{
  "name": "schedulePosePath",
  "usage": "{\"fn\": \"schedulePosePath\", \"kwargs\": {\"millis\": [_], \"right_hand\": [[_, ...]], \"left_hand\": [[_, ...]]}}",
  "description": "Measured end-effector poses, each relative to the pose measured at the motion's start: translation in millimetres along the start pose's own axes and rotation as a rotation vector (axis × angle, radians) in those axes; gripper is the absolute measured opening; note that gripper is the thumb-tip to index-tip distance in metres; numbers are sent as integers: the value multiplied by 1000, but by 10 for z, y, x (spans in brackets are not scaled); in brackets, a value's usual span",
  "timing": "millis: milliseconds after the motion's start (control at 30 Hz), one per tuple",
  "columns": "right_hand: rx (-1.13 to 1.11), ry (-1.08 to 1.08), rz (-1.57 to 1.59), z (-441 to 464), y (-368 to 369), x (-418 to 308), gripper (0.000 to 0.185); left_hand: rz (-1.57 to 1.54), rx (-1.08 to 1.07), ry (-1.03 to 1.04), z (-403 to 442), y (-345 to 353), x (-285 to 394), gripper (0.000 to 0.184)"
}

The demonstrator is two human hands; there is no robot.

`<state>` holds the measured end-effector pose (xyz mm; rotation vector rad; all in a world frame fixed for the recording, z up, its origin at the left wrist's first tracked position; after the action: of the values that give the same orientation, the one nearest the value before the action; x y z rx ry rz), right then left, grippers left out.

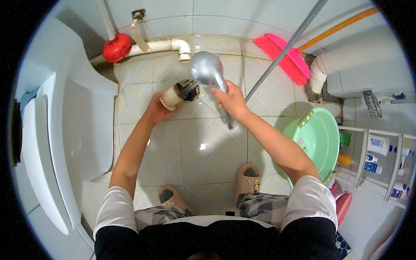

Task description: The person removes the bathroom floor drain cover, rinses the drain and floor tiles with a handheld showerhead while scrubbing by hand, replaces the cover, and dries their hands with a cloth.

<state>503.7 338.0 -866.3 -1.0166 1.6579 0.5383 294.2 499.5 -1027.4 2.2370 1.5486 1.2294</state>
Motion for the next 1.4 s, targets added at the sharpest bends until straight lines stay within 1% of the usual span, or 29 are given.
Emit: {"fn": "schedulePosePath", "kwargs": {"millis": [67, 200, 333, 400, 433, 500, 533, 600, 633, 700, 733, 800, 933, 1067, 1233, 1267, 1300, 1400], "right_hand": [[-48, 9, 35, -8, 35, 11, 24], [-66, 17, 75, -13, 63, 26, 23], [-97, 1, 116, 3, 66, 63, 23], [-86, 31, 119, 38, 47, 129, 31], [-91, 32, 118, 47, 44, 159, 31], [-24, 19, -22, 59, 15, 187, 31], [-31, 20, -23, 54, 11, 193, 31], [17, 37, -42, 52, -25, 197, 32], [8, 36, -44, 61, -28, 195, 32], [27, 9, -53, 69, -52, 200, 31], [40, 10, -49, 75, -56, 206, 29], [19, -8, -54, 68, -40, 169, 29], [-59, -22, -47, 26, 39, 136, 27], [-40, -8, -142, -4, 97, 139, 27], [30, -35, -113, 49, 70, 150, 27], [40, -45, -108, 62, 74, 137, 26], [39, -46, -110, 64, 85, 132, 26], [-8, -34, -108, 46, 139, 155, 26]], "left_hand": [[-7, 0, 16, 3, 12, -8, 54], [-34, -12, 52, -38, 99, 28, 52], [-45, 2, 36, -43, 103, 18, 53], [33, -10, 7, -46, 94, 27, 54], [30, -6, 9, -37, 103, 15, 54], [269, 273, 123, -111, 222, 89, 63], [264, 280, 124, -53, 222, 60, 63], [822, 411, 607, 20, 268, 208, 80], [818, 419, 608, 45, 281, 208, 80], [1364, 654, 717, -53, 457, 294, 92], [1361, 660, 715, -90, 527, 299, 92], [1465, 657, 802, -146, 685, 300, 99], [1454, 649, 758, -119, 807, 276, 101], [1399, 602, 786, -75, 844, 269, 106], [1394, 620, 815, -33, 834, 243, 109], [1381, 595, 845, -20, 840, 239, 109], [1369, 569, 876, -7, 848, 238, 109], [1372, 550, 855, 49, 872, 223, 111]]}}
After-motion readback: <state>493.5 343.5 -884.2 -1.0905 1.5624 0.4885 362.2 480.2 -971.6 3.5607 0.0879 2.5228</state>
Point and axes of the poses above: each hand's wrist, its own z-axis towards the middle knuckle, its own y-axis out of the palm, x = y × z, the point moved 4 cm from there along z, towards the middle knuckle, and after that the axes turned 4 degrees about x, right-handed, at the moved point
